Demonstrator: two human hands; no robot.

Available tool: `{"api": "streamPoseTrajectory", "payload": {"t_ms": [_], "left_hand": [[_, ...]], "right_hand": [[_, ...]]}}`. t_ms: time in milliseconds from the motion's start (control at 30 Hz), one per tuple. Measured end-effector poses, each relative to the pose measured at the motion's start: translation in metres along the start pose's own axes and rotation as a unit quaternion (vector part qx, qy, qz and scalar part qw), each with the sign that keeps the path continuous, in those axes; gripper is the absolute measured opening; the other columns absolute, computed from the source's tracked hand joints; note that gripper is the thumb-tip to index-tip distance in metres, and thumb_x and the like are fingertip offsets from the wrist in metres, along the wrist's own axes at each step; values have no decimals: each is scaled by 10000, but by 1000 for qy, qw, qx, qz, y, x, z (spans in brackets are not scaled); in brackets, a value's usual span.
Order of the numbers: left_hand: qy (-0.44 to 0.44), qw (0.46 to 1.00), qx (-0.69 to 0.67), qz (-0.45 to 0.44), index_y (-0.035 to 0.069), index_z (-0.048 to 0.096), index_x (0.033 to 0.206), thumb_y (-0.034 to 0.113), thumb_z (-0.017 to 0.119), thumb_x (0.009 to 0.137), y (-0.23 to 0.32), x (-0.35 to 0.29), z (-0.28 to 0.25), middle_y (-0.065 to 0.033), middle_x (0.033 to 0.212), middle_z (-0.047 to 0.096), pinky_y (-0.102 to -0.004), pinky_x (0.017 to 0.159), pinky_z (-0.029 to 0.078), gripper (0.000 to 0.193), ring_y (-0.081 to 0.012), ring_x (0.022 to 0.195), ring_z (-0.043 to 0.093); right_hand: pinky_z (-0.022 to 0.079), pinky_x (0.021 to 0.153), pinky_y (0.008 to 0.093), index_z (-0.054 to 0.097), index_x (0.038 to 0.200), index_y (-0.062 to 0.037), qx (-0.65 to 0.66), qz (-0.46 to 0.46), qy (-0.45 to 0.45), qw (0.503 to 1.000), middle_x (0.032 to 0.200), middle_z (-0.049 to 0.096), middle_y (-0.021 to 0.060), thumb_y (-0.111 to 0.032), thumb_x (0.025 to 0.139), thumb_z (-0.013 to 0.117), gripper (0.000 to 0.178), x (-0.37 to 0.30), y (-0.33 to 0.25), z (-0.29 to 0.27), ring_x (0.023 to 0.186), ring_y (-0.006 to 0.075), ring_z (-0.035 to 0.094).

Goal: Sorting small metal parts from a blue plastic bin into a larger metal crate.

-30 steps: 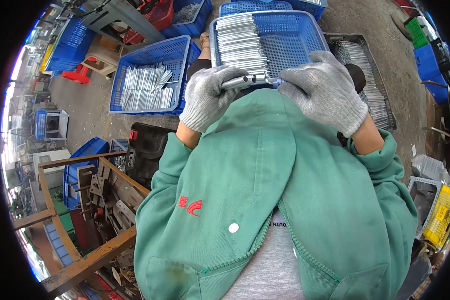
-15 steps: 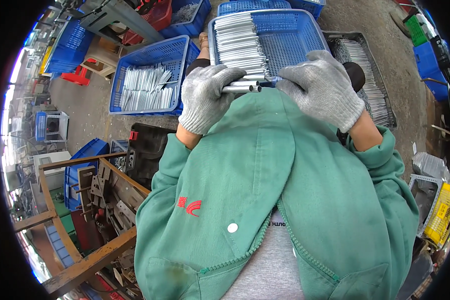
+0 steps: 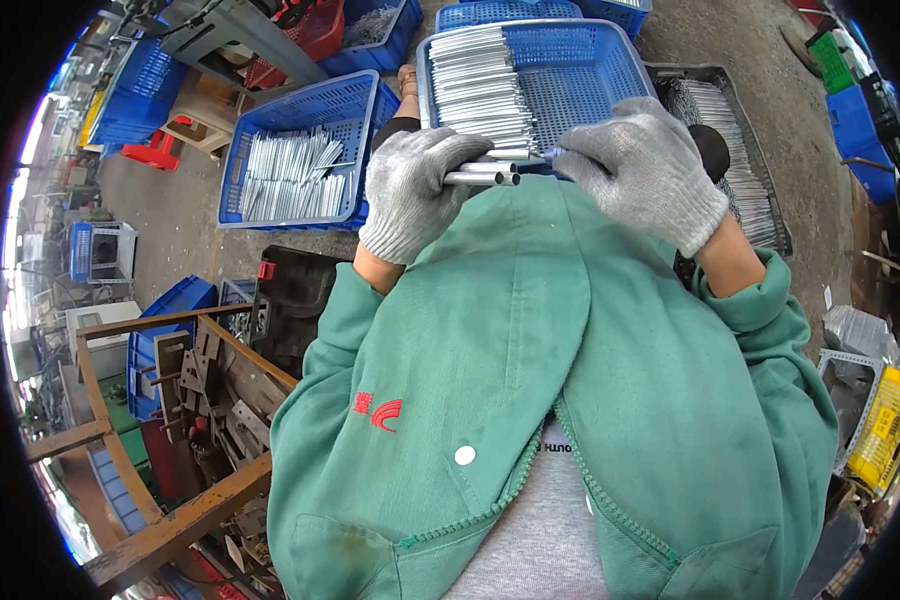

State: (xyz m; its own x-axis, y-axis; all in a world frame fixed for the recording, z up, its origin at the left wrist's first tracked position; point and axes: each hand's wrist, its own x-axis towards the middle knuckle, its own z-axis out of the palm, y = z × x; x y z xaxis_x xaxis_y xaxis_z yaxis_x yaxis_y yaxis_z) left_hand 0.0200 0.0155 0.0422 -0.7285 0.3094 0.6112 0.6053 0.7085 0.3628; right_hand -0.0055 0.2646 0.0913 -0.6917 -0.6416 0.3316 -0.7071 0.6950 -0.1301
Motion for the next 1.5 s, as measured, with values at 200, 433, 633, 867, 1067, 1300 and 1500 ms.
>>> {"api": "streamPoseTrajectory", "payload": {"t_ms": [200, 433, 633, 867, 1067, 1300, 1500], "left_hand": [[16, 1000, 13, -7, 100, 740, 925, 181, 791, 726, 0, 1, 2, -2, 820, 729, -317, 651, 498, 221, -173, 664, 648], [-142, 971, -14, -193, 86, 700, 1108, 230, 715, 865, -29, -7, 23, -75, 902, 719, -331, 676, 490, 283, -217, 714, 638], [-160, 949, -84, -258, 88, 620, 1224, 392, 663, 938, -64, -16, 52, -74, 858, 709, -359, 641, 501, 420, -237, 670, 640], [-185, 945, -199, -183, 89, 611, 1234, 438, 654, 947, -59, -7, 31, -66, 808, 695, -359, 609, 493, 454, -233, 639, 629], [-196, 947, -195, -161, 85, 656, 1162, 400, 660, 951, -38, -3, 11, -56, 767, 683, -337, 567, 471, 379, -203, 603, 606], [-171, 952, -224, -120, 73, 701, 1064, 373, 667, 951, -34, -6, 10, -49, 715, 667, -327, 521, 437, 322, -187, 553, 576], [-170, 962, -183, -112, 83, 710, 1044, 375, 671, 943, -20, -2, 4, -49, 683, 656, -325, 511, 426, 311, -203, 526, 566]], "right_hand": [[496, 807, 319, 736, 800, -140, 76, 28, 2, 997, 623, 674, 18, -297, 913, 630, 220, 1, -2, -3, 547, 199, 615], [513, 782, 339, 766, 874, -119, 0, 73, 21, 997, 670, 701, 31, -303, 904, 649, 221, 1, 9, 7, 595, 209, 629], [523, 727, 344, 779, 915, -106, 0, 94, 14, 995, 704, 718, 41, -291, 877, 695, 207, -2, 14, 10, 597, 212, 620], [531, 823, 353, 779, 926, -107, 3, 60, 58, 997, 715, 725, 40, -291, 878, 701, 206, 0, 11, 0, 565, 206, 615], [503, 958, 364, 778, 946, -109, 13, 46, 53, 997, 757, 740, 33, -296, 881, 703, 212, 1, 6, -10, 596, 193, 623], [460, 1034, 365, 776, 964, -122, -11, 24, 16, 1000, 793, 750, 18, -303, 881, 700, 213, -1, 3, -16, 667, 177, 659], [452, 1030, 362, 776, 960, -137, -63, 8, 18, 998, 804, 753, 13, -303, 876, 697, 202, 2, 2, -12, 704, 171, 681]]}}
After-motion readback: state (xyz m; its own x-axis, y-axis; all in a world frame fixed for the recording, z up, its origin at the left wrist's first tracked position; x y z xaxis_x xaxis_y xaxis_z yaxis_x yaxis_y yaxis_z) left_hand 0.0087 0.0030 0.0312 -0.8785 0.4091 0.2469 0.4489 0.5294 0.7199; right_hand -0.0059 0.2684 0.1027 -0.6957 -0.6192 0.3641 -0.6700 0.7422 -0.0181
